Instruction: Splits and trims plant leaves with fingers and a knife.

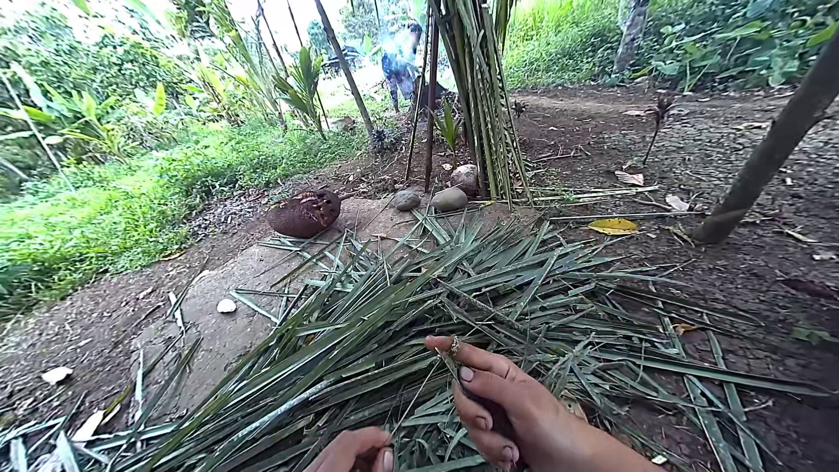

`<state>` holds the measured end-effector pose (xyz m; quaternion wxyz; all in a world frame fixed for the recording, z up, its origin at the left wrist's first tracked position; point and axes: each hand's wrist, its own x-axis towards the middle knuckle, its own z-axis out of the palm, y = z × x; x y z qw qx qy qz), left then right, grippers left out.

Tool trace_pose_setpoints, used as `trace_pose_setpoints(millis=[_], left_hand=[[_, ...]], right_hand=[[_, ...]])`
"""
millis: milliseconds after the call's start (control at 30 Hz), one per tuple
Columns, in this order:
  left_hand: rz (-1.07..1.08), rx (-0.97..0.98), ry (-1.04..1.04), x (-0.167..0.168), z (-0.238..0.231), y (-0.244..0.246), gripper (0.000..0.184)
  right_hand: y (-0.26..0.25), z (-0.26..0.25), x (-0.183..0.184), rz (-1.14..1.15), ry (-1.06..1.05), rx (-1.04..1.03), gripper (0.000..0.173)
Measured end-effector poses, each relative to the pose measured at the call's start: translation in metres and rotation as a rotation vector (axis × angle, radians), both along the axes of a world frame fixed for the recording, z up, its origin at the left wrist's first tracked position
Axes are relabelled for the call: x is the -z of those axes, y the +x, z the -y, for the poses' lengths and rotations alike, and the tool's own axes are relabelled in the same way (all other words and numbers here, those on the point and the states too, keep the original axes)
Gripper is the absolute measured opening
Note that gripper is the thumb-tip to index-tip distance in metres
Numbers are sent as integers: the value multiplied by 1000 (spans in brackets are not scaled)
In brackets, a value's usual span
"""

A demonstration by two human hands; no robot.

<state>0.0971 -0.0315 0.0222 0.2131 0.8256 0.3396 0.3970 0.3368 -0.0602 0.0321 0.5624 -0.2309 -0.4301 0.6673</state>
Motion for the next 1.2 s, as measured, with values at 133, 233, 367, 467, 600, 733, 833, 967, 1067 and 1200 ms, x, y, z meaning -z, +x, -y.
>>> trace_pose_setpoints(millis=[133, 233, 367, 467, 600, 733, 833, 967, 1067, 1200], left_hand=[[132, 102, -247, -10, 8, 24, 31], [316, 63, -305, -12, 11, 42, 20], [468, -4, -263, -8, 15, 52, 8], [465, -12, -205, -8, 18, 51, 9], [462, 22, -171, -7, 19, 49, 14], [467, 48, -164, -7, 19, 48, 17], [453, 59, -172, -10, 22, 46, 16], [438, 73, -177, -11, 24, 45, 16], [424, 59, -173, -13, 25, 43, 16], [403, 54, -162, -14, 26, 39, 16]], right_hand=[[-8, 4, 6, 36, 34, -121, 47], [-15, 5, 12, 70, 76, -180, 45], [-16, 7, 13, 141, 98, -141, 45], [-19, 12, 11, 211, 124, -100, 46], [-24, 17, 13, 212, 184, -36, 44], [-28, 21, 11, 207, 208, 27, 44], [-25, 20, 8, 198, 237, 79, 43], [-20, 19, 5, 176, 242, 110, 43], [-19, 19, 4, 149, 236, 122, 42], [-6, 16, -3, 79, 205, 230, 41]])
